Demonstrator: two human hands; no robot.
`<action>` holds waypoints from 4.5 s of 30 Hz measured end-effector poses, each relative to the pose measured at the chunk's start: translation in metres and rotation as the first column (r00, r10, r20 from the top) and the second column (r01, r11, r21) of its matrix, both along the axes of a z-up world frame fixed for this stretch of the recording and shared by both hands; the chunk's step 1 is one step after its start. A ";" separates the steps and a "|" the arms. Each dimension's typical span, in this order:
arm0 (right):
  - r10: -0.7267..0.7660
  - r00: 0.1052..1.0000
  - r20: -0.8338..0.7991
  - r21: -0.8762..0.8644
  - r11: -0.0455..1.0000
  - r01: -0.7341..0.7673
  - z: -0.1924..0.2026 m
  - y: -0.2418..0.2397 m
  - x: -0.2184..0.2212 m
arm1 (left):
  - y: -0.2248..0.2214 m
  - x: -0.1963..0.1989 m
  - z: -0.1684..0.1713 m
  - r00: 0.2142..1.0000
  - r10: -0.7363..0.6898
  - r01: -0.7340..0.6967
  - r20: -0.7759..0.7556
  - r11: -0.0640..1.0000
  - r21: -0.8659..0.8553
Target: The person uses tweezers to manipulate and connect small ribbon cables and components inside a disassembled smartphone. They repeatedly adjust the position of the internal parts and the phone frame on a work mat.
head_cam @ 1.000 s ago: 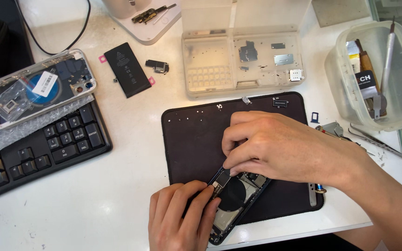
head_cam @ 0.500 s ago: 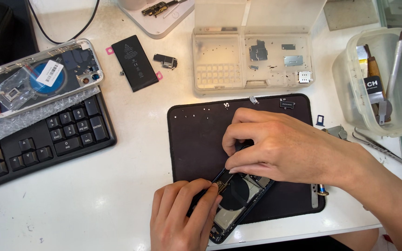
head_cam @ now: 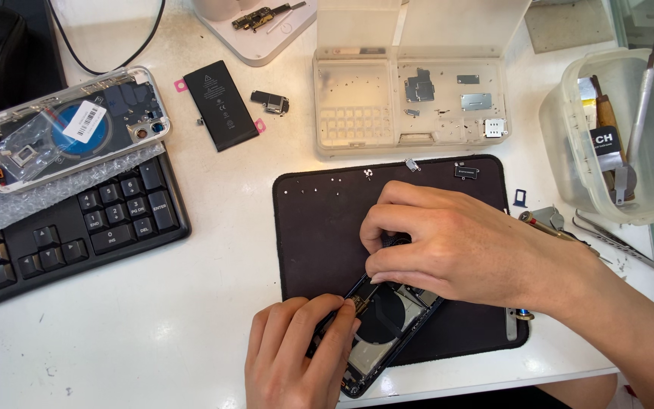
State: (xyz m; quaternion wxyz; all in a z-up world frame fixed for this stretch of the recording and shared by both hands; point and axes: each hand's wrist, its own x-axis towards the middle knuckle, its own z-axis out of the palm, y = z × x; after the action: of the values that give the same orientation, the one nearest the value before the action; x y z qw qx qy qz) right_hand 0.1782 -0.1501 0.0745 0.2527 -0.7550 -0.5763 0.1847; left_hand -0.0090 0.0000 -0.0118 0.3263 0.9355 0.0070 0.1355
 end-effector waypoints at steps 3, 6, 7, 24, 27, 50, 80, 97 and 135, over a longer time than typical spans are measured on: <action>-0.005 1.000 0.015 0.010 1.000 0.005 0.001 0.000 -0.001 | 0.000 0.000 0.000 1.000 -0.009 0.009 0.017 1.000 0.013; -0.009 1.000 0.018 0.010 1.000 0.009 0.001 0.000 -0.002 | 0.001 -0.001 -0.001 1.000 -0.018 0.018 0.010 1.000 0.017; -0.011 1.000 0.014 0.011 1.000 0.011 0.001 0.001 -0.002 | 0.001 0.000 -0.001 1.000 -0.015 0.015 0.015 1.000 0.023; -0.613 0.777 0.144 0.094 0.790 0.605 0.022 -0.057 -0.051 | 0.001 0.002 0.000 1.000 -0.018 0.018 0.017 1.000 -0.022; -0.847 0.455 0.275 0.160 0.507 0.847 0.017 -0.083 -0.090 | 0.002 0.000 0.004 1.000 -0.011 0.012 0.019 0.999 -0.052; -0.850 0.200 0.488 0.234 0.348 0.908 -0.052 -0.155 -0.126 | -0.003 0.002 0.008 0.999 0.037 -0.037 0.010 0.999 -0.028; -0.861 0.094 0.499 0.322 0.285 0.903 -0.019 -0.157 -0.097 | 0.002 0.005 -0.004 0.999 -0.033 0.031 0.027 0.997 0.067; -0.875 0.359 0.324 0.211 0.437 0.874 -0.030 -0.221 -0.119 | 0.001 -0.001 0.018 0.992 -0.128 0.128 0.012 0.992 0.004; -0.887 0.403 0.227 0.145 0.440 0.886 -0.038 -0.020 -0.160 | 0.005 -0.001 0.006 0.992 -0.120 0.122 0.048 0.992 -0.035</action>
State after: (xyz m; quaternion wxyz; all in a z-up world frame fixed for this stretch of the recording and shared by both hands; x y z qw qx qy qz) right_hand 0.0182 -0.1700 0.0369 0.2317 -0.9622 -0.1174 -0.0820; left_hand -0.0102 0.0051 -0.0059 0.3518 0.9245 -0.0545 0.1367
